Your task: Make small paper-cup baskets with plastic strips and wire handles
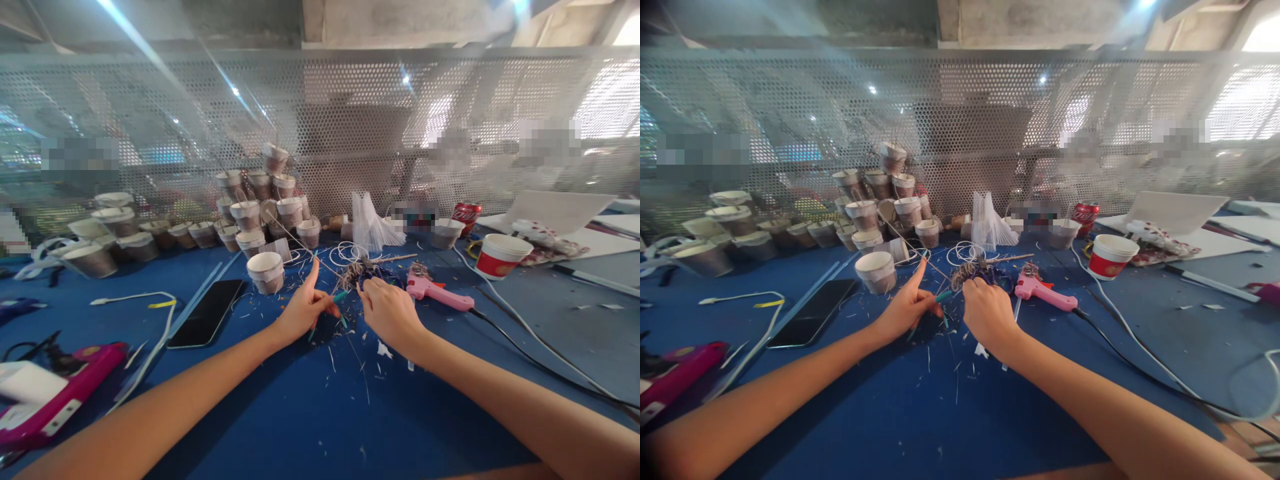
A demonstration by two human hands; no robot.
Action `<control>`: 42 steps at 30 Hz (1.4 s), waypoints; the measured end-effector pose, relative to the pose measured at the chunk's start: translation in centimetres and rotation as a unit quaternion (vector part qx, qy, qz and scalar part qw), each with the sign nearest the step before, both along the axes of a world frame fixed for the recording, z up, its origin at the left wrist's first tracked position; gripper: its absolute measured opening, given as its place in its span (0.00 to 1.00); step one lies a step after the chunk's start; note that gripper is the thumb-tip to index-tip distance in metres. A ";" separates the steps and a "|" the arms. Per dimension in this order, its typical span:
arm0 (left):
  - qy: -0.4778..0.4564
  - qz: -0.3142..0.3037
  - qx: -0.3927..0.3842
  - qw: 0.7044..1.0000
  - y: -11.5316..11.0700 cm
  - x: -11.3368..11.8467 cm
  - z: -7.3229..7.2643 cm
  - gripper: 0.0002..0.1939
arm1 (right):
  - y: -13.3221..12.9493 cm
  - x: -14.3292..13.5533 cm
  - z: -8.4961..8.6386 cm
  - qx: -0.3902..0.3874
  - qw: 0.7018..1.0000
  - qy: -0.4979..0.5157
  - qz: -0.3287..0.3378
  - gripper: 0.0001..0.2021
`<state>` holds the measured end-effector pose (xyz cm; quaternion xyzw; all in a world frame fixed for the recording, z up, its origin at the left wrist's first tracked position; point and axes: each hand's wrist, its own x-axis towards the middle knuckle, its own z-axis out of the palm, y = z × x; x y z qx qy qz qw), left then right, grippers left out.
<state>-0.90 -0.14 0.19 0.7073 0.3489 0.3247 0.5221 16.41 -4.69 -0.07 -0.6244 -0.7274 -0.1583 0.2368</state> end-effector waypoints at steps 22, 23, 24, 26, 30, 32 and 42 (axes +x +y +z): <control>-0.037 -0.003 -0.016 0.999 0.2 0.0 -0.2 0.45 | 0.2 0.0 0.1 -0.005 0.995 0.084 0.052 0.12; -0.044 -0.004 -0.021 0.999 0.2 0.0 -0.2 0.45 | 0.2 0.0 0.1 -0.004 0.994 0.093 0.062 0.13; -0.051 -0.005 -0.024 0.998 0.3 0.0 -0.2 0.45 | 0.2 0.1 0.1 -0.005 0.992 0.101 0.071 0.13; -0.059 -0.004 -0.023 0.998 0.3 0.1 -0.2 0.43 | 0.2 0.1 0.1 -0.011 0.988 0.123 0.089 0.14; -0.034 0.011 0.009 0.999 0.5 0.0 -0.3 0.32 | 0.0 0.1 0.3 -0.030 0.975 0.181 0.123 0.13; -0.031 0.031 0.031 0.999 0.7 0.0 -0.5 0.30 | 0.1 0.2 0.3 -0.038 0.969 0.205 0.133 0.13; -0.052 0.109 0.116 0.986 1.3 -0.1 -1.1 0.35 | 0.1 0.2 0.3 -0.041 0.961 0.229 0.148 0.14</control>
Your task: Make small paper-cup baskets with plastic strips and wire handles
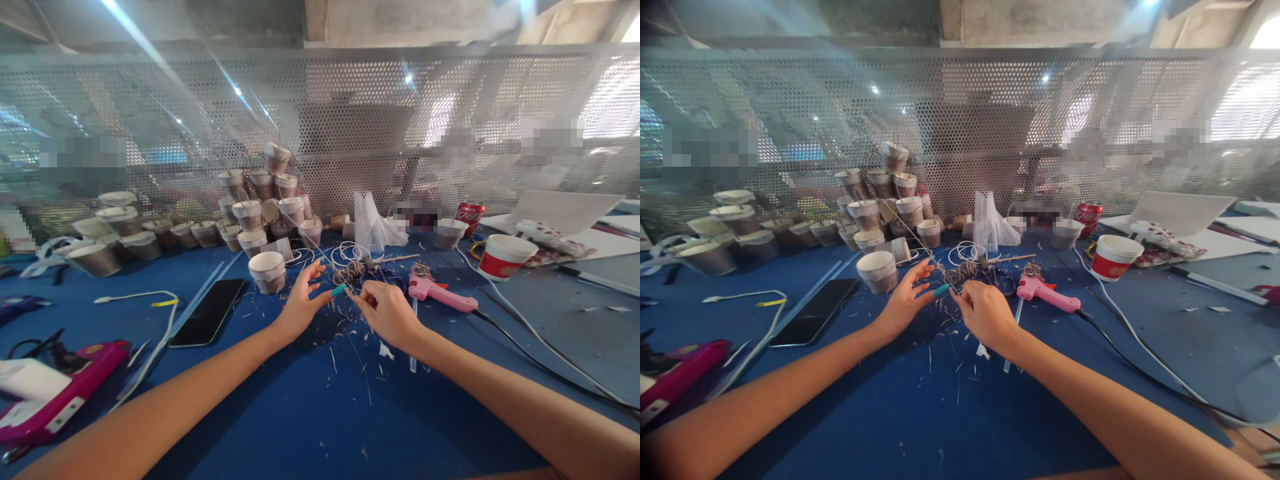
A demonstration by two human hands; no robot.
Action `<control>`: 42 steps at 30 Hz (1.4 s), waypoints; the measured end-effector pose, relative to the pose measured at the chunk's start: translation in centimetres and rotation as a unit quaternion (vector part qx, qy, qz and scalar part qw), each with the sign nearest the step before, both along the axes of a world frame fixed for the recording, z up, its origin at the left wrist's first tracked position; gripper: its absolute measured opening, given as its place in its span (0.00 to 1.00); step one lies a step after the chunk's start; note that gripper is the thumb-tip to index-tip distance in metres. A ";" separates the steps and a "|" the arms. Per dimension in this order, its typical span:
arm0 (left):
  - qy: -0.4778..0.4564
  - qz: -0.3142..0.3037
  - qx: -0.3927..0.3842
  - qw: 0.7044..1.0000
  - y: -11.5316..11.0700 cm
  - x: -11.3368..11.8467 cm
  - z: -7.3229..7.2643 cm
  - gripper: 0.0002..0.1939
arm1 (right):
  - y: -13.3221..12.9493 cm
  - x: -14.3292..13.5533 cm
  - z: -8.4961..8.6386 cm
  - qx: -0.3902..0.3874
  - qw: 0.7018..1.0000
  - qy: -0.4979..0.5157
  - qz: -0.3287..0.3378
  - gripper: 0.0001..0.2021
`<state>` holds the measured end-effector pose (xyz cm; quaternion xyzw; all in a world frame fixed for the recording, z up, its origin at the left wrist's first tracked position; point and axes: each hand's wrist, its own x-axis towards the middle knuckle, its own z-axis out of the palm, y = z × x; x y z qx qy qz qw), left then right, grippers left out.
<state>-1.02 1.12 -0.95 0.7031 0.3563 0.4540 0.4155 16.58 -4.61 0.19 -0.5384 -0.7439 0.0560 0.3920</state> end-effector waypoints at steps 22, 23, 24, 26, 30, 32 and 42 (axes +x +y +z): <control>-0.160 0.086 -0.047 0.982 -0.4 0.0 0.1 0.30 | 0.8 1.2 -0.1 0.063 0.997 -0.035 -0.033 0.12; -0.139 0.098 -0.005 0.985 -0.6 -0.1 0.0 0.26 | 0.9 1.3 -0.1 0.061 0.997 -0.014 -0.035 0.13; -0.121 0.102 0.034 0.987 -0.9 -0.1 0.1 0.23 | 0.9 1.3 0.0 0.049 0.998 0.015 -0.031 0.13; -0.089 0.099 0.069 0.989 -1.5 0.0 0.2 0.17 | 1.0 1.3 0.1 -0.006 0.995 0.101 -0.009 0.13; -0.033 0.068 -0.003 0.997 -2.0 0.3 0.4 0.14 | 1.0 1.0 0.6 -0.148 0.946 0.284 0.038 0.14; -0.035 0.039 -0.033 0.998 -1.9 0.4 0.3 0.18 | 1.1 0.9 0.7 -0.185 0.923 0.335 0.053 0.14; -0.118 -0.035 -0.086 0.989 -1.5 0.5 0.7 0.31 | 1.0 0.9 0.5 -0.274 0.845 0.441 0.129 0.17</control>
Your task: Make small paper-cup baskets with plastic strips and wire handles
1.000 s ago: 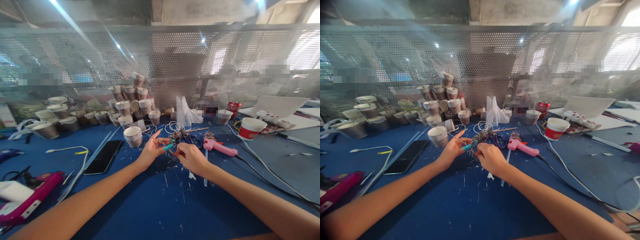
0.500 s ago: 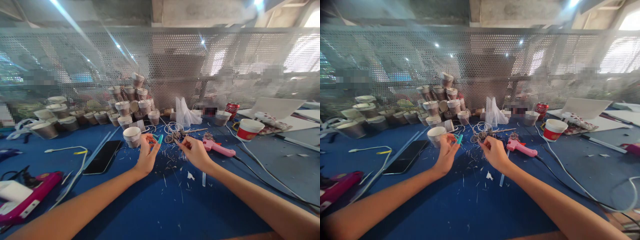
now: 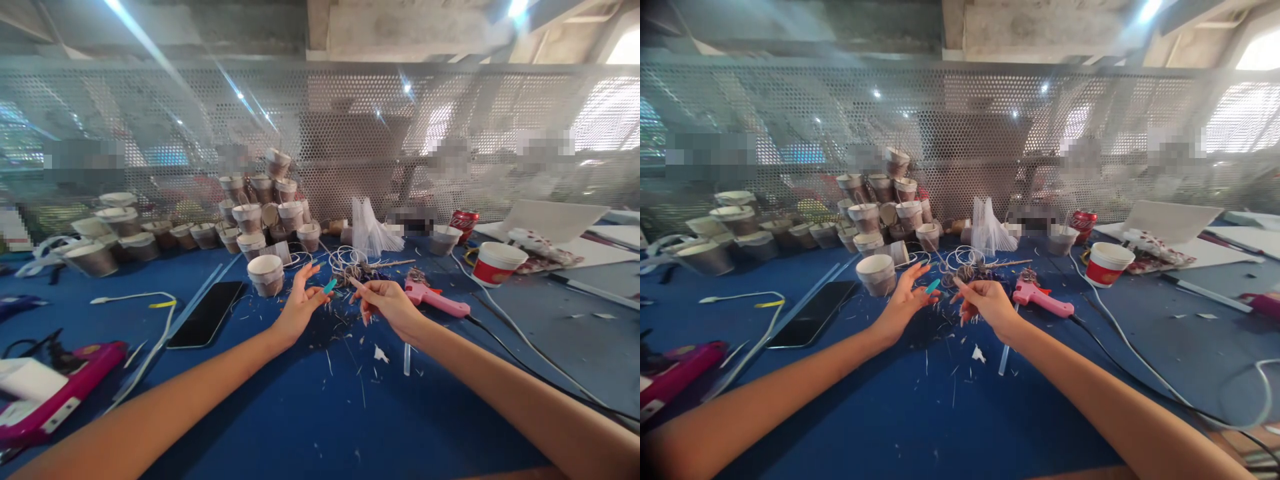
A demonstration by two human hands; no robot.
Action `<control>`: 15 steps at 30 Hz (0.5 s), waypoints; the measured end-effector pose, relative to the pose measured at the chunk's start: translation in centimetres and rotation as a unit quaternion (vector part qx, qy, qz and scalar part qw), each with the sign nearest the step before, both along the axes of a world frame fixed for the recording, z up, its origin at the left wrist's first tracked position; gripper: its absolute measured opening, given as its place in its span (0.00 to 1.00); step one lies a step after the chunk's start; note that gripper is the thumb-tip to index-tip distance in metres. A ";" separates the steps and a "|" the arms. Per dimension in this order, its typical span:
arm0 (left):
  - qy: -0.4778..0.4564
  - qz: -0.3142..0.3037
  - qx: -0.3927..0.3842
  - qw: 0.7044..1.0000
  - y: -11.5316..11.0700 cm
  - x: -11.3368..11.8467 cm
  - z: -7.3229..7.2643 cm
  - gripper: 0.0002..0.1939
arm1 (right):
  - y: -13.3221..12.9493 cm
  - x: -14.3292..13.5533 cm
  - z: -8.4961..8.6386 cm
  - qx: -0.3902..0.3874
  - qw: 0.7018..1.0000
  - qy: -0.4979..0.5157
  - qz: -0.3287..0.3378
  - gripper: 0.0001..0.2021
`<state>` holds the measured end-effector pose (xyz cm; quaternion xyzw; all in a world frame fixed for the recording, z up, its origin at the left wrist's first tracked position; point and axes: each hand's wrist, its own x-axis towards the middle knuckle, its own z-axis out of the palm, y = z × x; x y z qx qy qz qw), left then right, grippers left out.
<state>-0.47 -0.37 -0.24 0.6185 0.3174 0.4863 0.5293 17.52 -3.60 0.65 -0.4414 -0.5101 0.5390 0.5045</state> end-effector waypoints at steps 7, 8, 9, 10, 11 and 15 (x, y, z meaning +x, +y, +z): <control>-0.001 -0.036 -0.013 0.999 0.1 -0.1 0.2 0.31 | -0.1 -0.2 0.0 -0.004 0.999 0.008 0.046 0.16; -0.001 -0.040 -0.014 0.999 0.1 -0.1 0.2 0.31 | -0.1 -0.3 0.0 -0.004 0.999 0.005 0.045 0.16; -0.002 -0.044 -0.015 0.999 0.2 -0.1 0.2 0.30 | -0.1 -0.3 0.0 -0.004 0.999 0.001 0.044 0.16; -0.002 -0.048 -0.016 0.999 0.2 -0.1 0.2 0.30 | -0.1 -0.3 0.0 -0.004 0.999 -0.005 0.042 0.16; -0.001 -0.054 -0.017 0.998 0.2 -0.1 0.2 0.31 | -0.1 -0.3 0.0 -0.003 0.999 -0.013 0.042 0.16; 0.022 -0.088 -0.025 0.996 0.2 -0.2 0.3 0.31 | 0.0 -0.3 -0.2 0.011 0.998 -0.060 0.025 0.15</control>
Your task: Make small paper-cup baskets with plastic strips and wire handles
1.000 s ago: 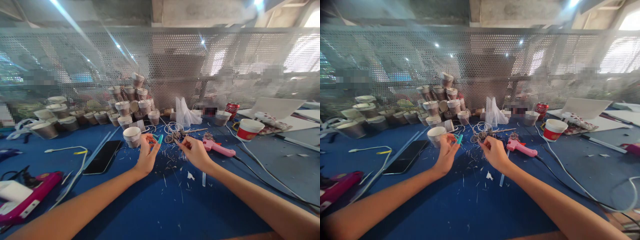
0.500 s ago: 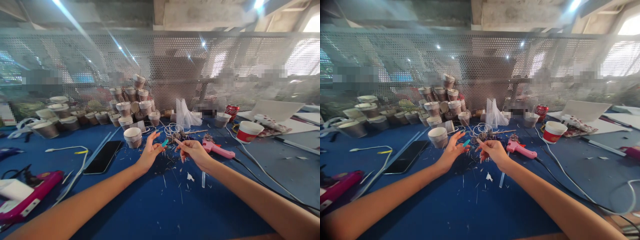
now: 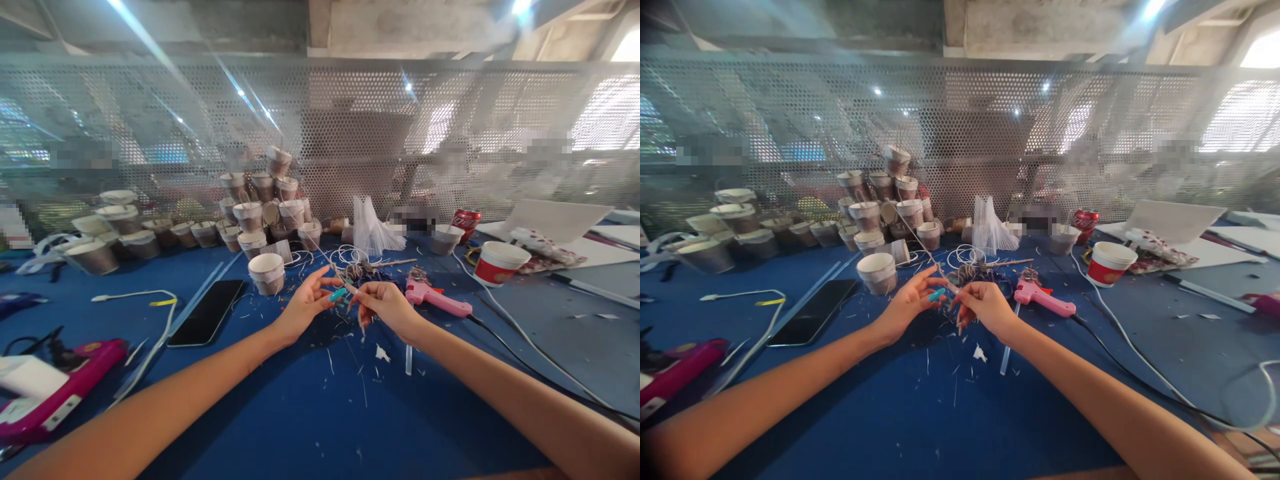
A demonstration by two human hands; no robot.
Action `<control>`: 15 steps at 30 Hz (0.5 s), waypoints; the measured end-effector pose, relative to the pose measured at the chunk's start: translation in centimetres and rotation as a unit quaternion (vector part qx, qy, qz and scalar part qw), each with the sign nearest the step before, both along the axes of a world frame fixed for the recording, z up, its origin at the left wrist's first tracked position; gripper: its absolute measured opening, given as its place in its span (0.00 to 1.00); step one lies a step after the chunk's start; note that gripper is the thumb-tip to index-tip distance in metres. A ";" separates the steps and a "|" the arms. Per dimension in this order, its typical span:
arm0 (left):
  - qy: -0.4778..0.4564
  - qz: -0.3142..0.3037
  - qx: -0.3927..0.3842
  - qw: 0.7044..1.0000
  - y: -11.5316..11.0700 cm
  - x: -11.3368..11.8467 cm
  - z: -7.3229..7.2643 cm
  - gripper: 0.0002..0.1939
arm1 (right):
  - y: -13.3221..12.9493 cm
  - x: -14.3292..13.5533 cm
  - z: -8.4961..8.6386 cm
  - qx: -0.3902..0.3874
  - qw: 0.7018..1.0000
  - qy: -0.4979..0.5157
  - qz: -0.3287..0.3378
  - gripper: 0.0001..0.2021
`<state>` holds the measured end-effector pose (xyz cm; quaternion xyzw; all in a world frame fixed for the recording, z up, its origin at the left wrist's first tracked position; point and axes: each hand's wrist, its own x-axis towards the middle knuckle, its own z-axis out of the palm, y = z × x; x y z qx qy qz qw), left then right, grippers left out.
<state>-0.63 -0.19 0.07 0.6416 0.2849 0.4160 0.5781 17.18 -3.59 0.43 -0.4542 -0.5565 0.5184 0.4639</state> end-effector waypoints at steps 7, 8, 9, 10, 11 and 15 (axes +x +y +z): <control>0.052 0.049 0.038 0.997 0.1 -0.1 -0.2 0.19 | 0.1 0.6 -0.2 0.101 0.983 -0.127 -0.090 0.11; 0.056 0.059 0.039 0.996 0.1 -0.1 -0.1 0.16 | 0.1 0.7 -0.2 0.114 0.977 -0.147 -0.108 0.11; 0.060 0.066 0.043 0.995 0.1 -0.1 0.0 0.13 | 0.1 0.8 -0.3 0.125 0.971 -0.165 -0.123 0.10; 0.067 0.072 0.050 0.994 0.0 -0.1 0.1 0.11 | 0.1 1.0 -0.3 0.134 0.965 -0.179 -0.135 0.10; 0.076 0.076 0.059 0.992 -0.1 -0.1 0.2 0.10 | 0.2 1.1 -0.3 0.140 0.961 -0.190 -0.145 0.10; 0.109 0.105 0.099 0.984 -0.3 -0.2 0.5 0.11 | 0.5 1.4 -0.3 0.140 0.961 -0.184 -0.149 0.11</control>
